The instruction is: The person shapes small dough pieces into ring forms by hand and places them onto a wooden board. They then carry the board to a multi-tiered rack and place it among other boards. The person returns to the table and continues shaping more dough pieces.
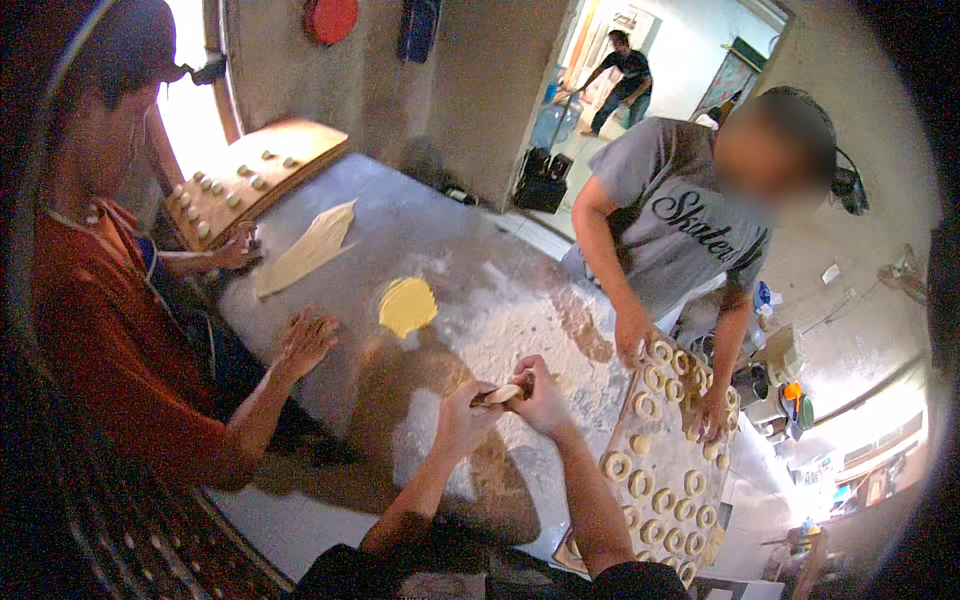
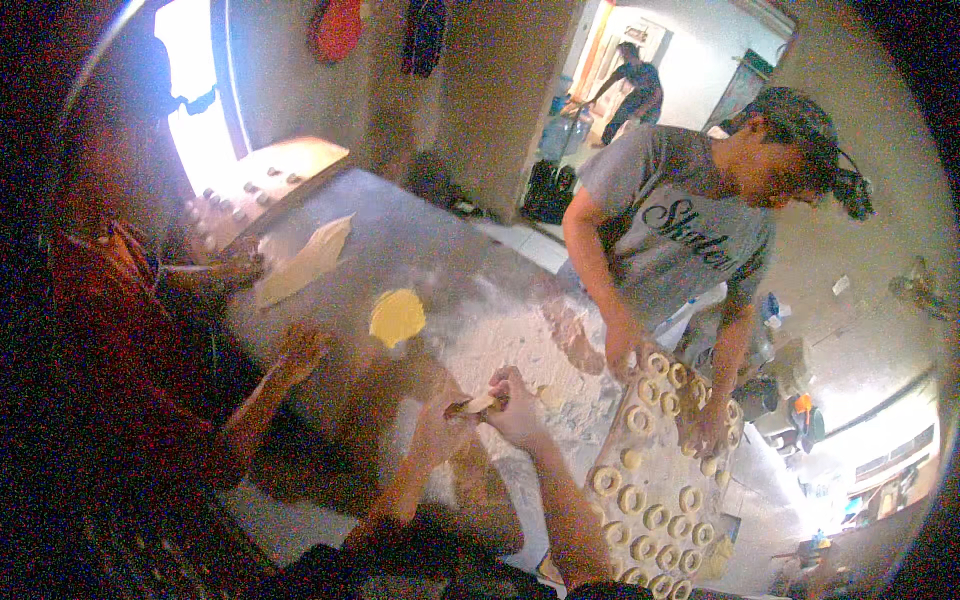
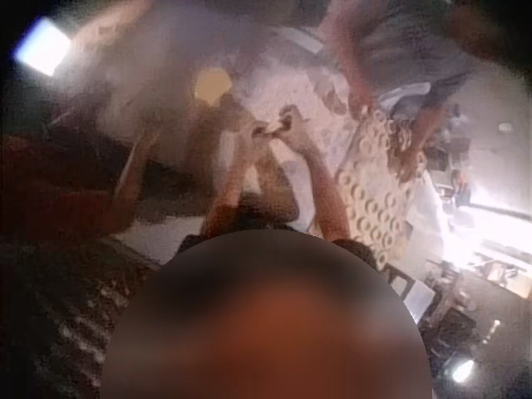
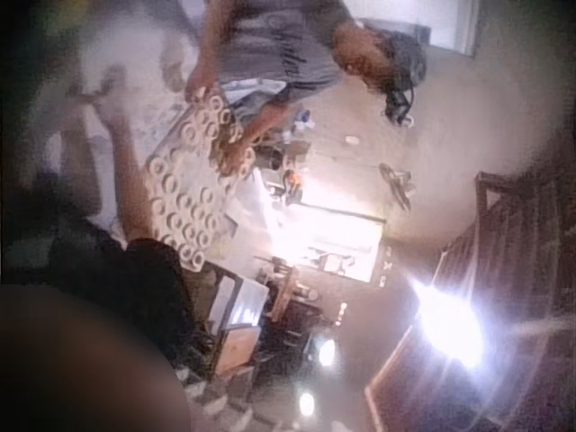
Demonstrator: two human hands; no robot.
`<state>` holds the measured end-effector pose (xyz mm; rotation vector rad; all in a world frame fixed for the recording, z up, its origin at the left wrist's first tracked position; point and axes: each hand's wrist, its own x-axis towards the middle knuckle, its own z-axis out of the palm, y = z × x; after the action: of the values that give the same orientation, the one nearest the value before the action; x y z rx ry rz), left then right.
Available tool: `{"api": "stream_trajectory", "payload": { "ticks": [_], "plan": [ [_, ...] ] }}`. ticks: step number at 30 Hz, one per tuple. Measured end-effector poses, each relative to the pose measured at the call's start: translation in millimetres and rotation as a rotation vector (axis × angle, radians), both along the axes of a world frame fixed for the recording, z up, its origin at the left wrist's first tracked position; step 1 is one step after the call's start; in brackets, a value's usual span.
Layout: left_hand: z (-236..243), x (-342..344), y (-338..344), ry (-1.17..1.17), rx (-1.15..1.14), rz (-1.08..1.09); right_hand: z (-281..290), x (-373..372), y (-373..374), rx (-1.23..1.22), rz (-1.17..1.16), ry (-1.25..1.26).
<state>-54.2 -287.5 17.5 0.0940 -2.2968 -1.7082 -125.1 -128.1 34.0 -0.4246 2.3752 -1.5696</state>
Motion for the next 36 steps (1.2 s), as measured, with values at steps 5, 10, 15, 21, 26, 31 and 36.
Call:
{"api": "stream_trajectory", "payload": {
  "ticks": [5, 10, 15, 21, 26, 31, 36],
  "plan": [
    [4.6, -18.1, 13.8, 0.202, -0.13, 0.113, -15.1, -8.6, -29.4, -0.256, -0.129, 0.116],
    [-16.8, -21.6, 21.3, 0.275, -0.203, 0.124, -19.1, 7.1, 11.5, -0.683, 0.241, -0.302],
    [-29.6, -20.9, 39.8, 0.457, 0.318, -0.25, -8.7, 18.1, 41.8, -0.414, -0.023, -0.056],
    [-2.6, -3.8, 118.4, 0.093, -0.21, -0.078, 3.8, 49.2, 95.4, -0.989, -0.115, -0.261],
    [7.1, 3.2, 215.3, 0.085, -0.04, -0.178, -8.5, 72.8, 186.8, -0.979, -0.119, -0.093],
    [8.1, 18.6, 317.1, 0.232, -0.193, -0.369, -3.5, 97.6, 283.1, -0.437, -0.387, 0.256],
    [-1.5, 25.6, 424.7, 0.27, -0.18, -0.578, -4.7, 131.2, 383.3, -0.597, -0.548, 0.06]
  ]
}}
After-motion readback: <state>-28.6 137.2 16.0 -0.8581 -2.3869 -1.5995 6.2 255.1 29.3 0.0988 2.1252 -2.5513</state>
